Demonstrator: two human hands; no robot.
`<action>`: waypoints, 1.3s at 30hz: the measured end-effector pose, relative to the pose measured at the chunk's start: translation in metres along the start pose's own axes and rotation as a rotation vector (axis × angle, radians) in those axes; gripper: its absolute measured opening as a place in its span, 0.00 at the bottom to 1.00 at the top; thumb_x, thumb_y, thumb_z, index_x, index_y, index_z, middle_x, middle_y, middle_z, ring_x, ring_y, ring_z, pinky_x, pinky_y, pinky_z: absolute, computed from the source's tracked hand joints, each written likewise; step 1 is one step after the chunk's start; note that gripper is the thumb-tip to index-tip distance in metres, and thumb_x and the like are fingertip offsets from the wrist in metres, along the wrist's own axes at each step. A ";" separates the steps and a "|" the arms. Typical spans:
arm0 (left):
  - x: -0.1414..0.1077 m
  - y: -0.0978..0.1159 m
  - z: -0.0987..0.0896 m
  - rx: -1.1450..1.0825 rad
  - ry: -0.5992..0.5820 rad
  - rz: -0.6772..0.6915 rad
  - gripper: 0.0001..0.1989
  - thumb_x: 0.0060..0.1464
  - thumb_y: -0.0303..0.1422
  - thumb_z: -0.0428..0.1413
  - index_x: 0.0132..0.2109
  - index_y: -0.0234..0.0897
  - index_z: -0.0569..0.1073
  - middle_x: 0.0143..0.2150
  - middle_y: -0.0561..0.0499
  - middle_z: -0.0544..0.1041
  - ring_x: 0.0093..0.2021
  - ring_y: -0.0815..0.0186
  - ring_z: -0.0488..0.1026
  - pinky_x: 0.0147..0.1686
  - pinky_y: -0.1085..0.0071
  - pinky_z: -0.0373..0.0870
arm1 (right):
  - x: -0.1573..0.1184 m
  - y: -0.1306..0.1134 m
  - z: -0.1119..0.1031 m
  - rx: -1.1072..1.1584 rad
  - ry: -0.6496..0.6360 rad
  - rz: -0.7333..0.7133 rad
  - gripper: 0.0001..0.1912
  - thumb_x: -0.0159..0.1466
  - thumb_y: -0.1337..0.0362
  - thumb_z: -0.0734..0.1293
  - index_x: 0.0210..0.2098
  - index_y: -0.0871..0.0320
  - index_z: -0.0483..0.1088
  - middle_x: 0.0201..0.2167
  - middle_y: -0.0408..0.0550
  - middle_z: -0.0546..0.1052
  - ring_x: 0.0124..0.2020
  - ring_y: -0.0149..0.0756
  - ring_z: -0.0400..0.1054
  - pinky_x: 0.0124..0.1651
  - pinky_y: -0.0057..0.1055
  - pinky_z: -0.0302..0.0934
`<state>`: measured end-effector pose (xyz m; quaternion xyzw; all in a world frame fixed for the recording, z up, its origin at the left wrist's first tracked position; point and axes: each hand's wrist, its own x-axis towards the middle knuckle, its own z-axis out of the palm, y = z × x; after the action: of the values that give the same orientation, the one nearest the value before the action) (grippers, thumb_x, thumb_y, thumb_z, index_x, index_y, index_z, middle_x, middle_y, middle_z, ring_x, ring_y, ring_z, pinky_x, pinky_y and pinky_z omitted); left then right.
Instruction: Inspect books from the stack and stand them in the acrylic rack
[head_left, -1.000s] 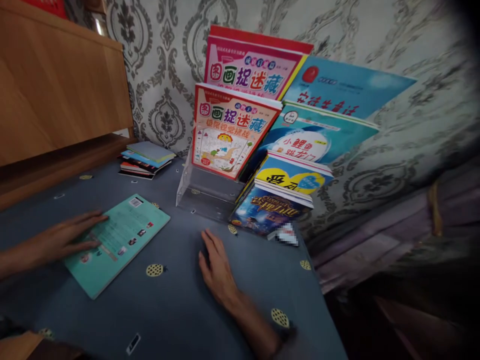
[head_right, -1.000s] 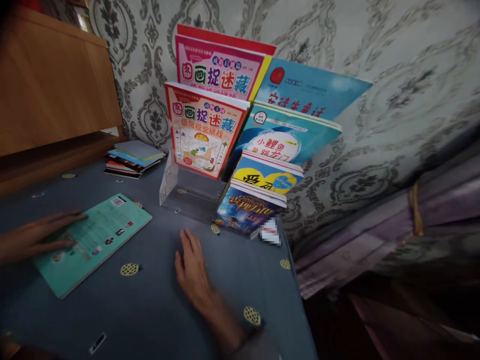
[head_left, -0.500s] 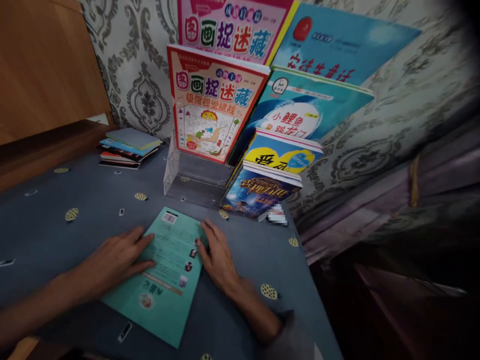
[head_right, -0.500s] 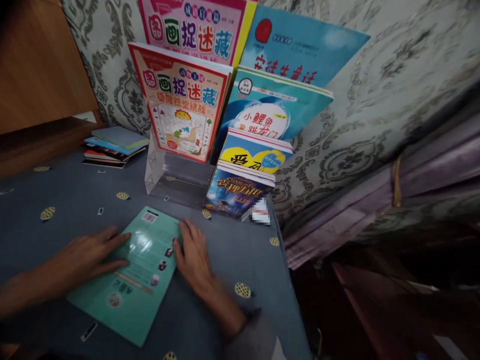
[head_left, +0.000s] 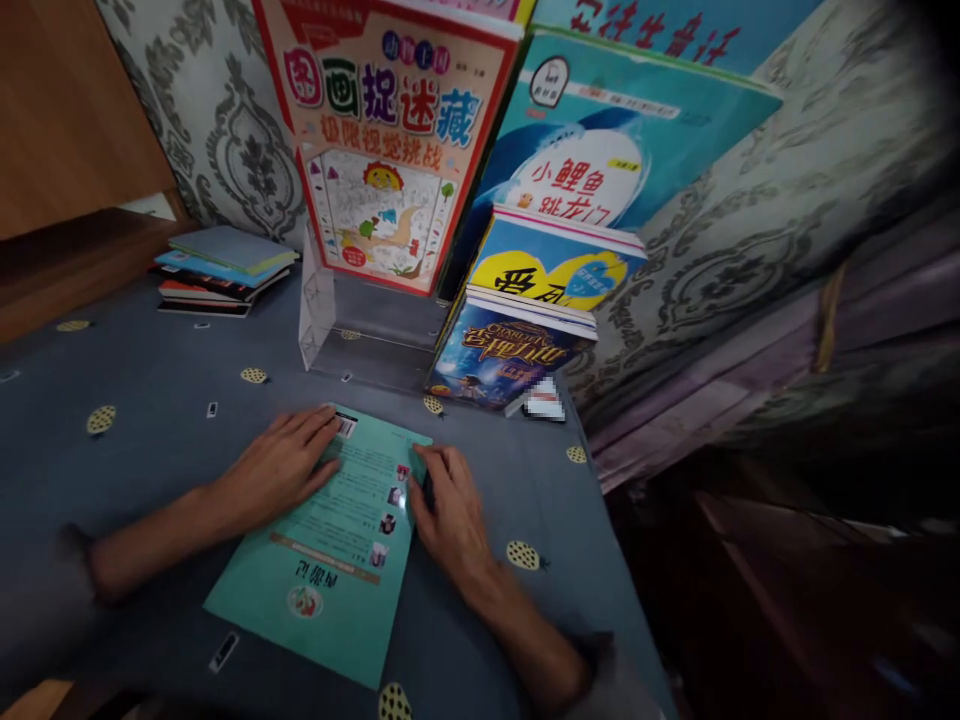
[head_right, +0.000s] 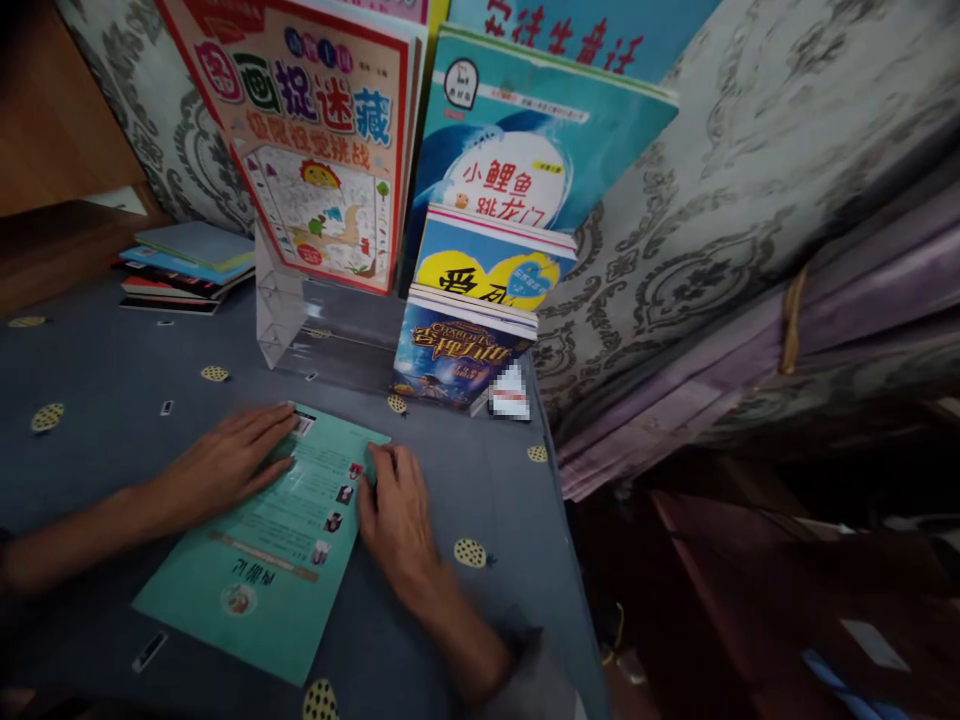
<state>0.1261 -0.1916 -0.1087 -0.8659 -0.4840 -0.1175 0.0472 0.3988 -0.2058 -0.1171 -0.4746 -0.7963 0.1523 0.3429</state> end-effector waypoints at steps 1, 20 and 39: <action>0.003 0.004 0.000 0.008 -0.004 0.005 0.26 0.71 0.42 0.44 0.64 0.28 0.69 0.66 0.34 0.72 0.65 0.47 0.69 0.61 0.49 0.68 | 0.000 0.001 0.001 0.013 0.014 -0.015 0.16 0.70 0.66 0.61 0.56 0.56 0.69 0.46 0.55 0.75 0.47 0.46 0.72 0.51 0.45 0.73; 0.045 0.040 0.014 -0.120 0.015 0.166 0.23 0.71 0.37 0.44 0.65 0.29 0.68 0.63 0.37 0.74 0.64 0.53 0.70 0.64 0.53 0.64 | -0.003 -0.007 -0.009 0.219 0.071 0.109 0.25 0.72 0.65 0.61 0.67 0.52 0.59 0.54 0.54 0.76 0.53 0.43 0.74 0.54 0.44 0.73; 0.064 0.051 0.021 -0.198 0.007 0.337 0.23 0.73 0.39 0.42 0.68 0.38 0.67 0.69 0.43 0.70 0.71 0.53 0.62 0.66 0.50 0.63 | 0.002 0.011 -0.005 0.112 0.043 0.096 0.27 0.69 0.70 0.58 0.67 0.54 0.62 0.57 0.56 0.76 0.55 0.44 0.73 0.59 0.48 0.69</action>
<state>0.2049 -0.1617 -0.1112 -0.9347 -0.3181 -0.1578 -0.0175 0.4090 -0.1985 -0.1190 -0.4956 -0.7552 0.2024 0.3783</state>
